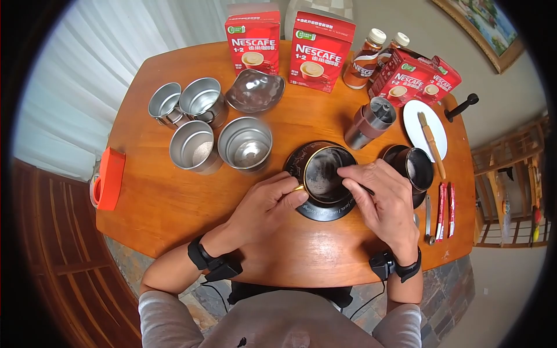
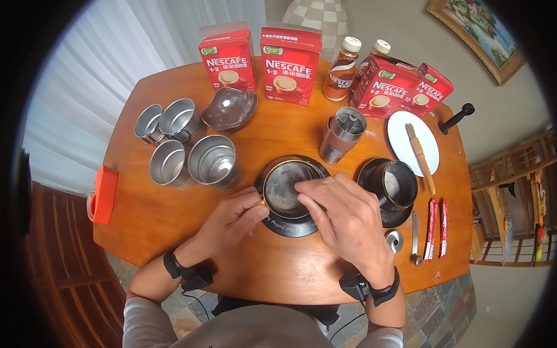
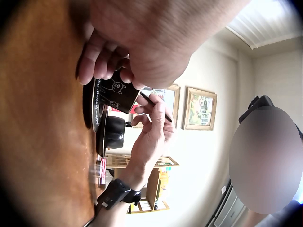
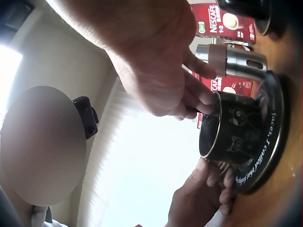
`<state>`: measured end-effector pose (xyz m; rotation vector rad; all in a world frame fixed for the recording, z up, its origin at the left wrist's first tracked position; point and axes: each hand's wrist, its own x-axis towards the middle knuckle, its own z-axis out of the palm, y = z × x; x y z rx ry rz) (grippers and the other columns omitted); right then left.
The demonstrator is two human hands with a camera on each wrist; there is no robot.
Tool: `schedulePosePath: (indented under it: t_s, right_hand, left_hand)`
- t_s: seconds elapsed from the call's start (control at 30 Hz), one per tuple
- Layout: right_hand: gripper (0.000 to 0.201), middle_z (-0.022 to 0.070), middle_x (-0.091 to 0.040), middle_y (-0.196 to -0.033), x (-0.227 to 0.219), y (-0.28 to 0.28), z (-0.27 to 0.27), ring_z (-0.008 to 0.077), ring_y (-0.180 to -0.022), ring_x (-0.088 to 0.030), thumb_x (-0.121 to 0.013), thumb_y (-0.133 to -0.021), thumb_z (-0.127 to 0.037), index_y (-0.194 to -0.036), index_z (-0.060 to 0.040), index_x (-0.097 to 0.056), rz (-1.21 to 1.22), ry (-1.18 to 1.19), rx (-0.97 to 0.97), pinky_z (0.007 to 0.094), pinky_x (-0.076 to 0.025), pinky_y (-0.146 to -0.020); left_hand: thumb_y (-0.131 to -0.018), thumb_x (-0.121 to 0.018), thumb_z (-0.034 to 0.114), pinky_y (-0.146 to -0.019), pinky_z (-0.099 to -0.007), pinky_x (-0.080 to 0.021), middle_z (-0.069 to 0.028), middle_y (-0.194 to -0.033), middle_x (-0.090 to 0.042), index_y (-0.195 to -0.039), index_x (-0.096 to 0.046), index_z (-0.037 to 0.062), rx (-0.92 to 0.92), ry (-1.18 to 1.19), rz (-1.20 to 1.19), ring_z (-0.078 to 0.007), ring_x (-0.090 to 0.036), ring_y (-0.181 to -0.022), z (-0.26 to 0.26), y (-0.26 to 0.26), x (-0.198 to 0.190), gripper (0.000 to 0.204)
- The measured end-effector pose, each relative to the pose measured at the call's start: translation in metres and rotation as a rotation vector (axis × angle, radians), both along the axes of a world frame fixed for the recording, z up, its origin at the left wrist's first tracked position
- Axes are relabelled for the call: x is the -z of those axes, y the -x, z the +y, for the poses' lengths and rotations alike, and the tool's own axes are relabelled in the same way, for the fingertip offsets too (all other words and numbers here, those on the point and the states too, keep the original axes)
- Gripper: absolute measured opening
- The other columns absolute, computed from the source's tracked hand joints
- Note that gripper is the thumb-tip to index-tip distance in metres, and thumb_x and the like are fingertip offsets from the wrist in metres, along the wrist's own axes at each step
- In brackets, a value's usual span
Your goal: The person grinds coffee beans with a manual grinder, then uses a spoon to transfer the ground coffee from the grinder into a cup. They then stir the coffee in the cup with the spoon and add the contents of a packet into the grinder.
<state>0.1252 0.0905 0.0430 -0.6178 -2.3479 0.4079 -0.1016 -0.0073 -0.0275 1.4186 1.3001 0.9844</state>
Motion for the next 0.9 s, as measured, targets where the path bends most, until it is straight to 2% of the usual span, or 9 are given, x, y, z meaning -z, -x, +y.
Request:
schedulePosePath:
  t_s: [0.1,0.2,0.3,0.5,0.6,0.7,0.8,0.9]
  right_hand:
    - [0.011,0.0126,-0.076,-0.091,0.000,-0.004,-0.001,0.0294,-0.078,-0.069,-0.078,-0.089,-0.003,-0.099,0.0008,-0.075,-0.011,0.095,-0.044,0.0381,-0.056,-0.068]
    - [0.012,0.0122,-0.076,-0.092,0.002,0.004,0.000,0.0295,-0.079,-0.069,-0.079,-0.088,-0.003,-0.099,0.0011,-0.076,0.051,-0.015,0.008,0.0385,-0.056,-0.069]
    - [0.012,0.0119,-0.076,-0.092,-0.001,-0.001,-0.001,0.0297,-0.079,-0.069,-0.079,-0.087,-0.003,-0.098,0.0013,-0.075,-0.006,0.067,-0.057,0.0386,-0.057,-0.069]
    - [0.012,0.0114,-0.075,-0.091,0.003,0.003,0.000,0.0295,-0.079,-0.069,-0.079,-0.087,-0.003,-0.098,0.0011,-0.075,0.041,-0.012,-0.033,0.0384,-0.057,-0.069]
    - [0.012,0.0109,-0.075,-0.091,-0.002,-0.004,-0.001,0.0289,-0.078,-0.068,-0.079,-0.087,-0.003,-0.098,0.0004,-0.075,-0.025,0.091,-0.072,0.0382,-0.057,-0.068]
    - [0.012,0.0105,-0.075,-0.091,0.001,0.001,0.001,0.0284,-0.076,-0.067,-0.080,-0.087,-0.004,-0.098,-0.0003,-0.076,0.032,-0.034,0.021,0.0381,-0.056,-0.067]
    - [0.012,0.0099,-0.074,-0.090,-0.003,-0.006,0.001,0.0280,-0.075,-0.066,-0.080,-0.087,-0.005,-0.097,-0.0009,-0.075,-0.056,0.036,-0.011,0.0375,-0.055,-0.066]
    - [0.012,0.0095,-0.073,-0.088,0.000,-0.002,0.001,0.0273,-0.073,-0.065,-0.080,-0.087,-0.005,-0.096,-0.0014,-0.075,0.013,-0.004,-0.008,0.0368,-0.055,-0.064]
  left_hand:
    - [-0.111,-0.058,0.024,-0.063,-0.0257,-0.049,-0.0021,-0.095,-0.049,-0.098,-0.061,-0.0006,0.018,-0.002,0.005,-0.0082,-0.055,-0.072,0.000,0.002,-0.002,0.028]
    - [-0.111,-0.058,0.024,-0.063,-0.0255,-0.049,-0.0022,-0.094,-0.049,-0.098,-0.061,-0.0006,0.015,-0.010,0.010,-0.0082,-0.055,-0.072,0.000,0.000,-0.001,0.028]
    - [-0.111,-0.058,0.024,-0.063,-0.0255,-0.049,-0.0023,-0.094,-0.049,-0.098,-0.062,-0.0005,0.005,-0.003,-0.029,-0.0084,-0.055,-0.072,0.000,0.001,-0.001,0.028]
    - [-0.111,-0.058,0.023,-0.063,-0.0254,-0.049,-0.0020,-0.093,-0.049,-0.096,-0.060,-0.0004,0.010,-0.018,0.008,-0.0082,-0.055,-0.072,0.000,0.000,-0.001,0.028]
    - [-0.111,-0.058,0.023,-0.063,-0.0255,-0.049,-0.0018,-0.093,-0.049,-0.095,-0.060,-0.0002,0.006,-0.005,0.011,-0.0082,-0.055,-0.071,0.000,0.001,0.001,0.028]
    - [-0.111,-0.058,0.024,-0.062,-0.0255,-0.048,-0.0017,-0.092,-0.049,-0.094,-0.059,0.0001,0.006,-0.012,0.009,-0.0081,-0.055,-0.071,0.000,0.000,-0.002,0.030]
    - [-0.111,-0.058,0.025,-0.062,-0.0255,-0.048,-0.0017,-0.092,-0.049,-0.093,-0.059,0.0000,-0.010,0.007,-0.030,-0.0079,-0.055,-0.071,0.000,-0.001,-0.006,0.031]
    - [-0.111,-0.058,0.025,-0.062,-0.0255,-0.048,-0.0017,-0.092,-0.049,-0.093,-0.058,-0.0002,0.010,-0.026,0.009,-0.0078,-0.055,-0.072,0.000,0.000,-0.004,0.031]
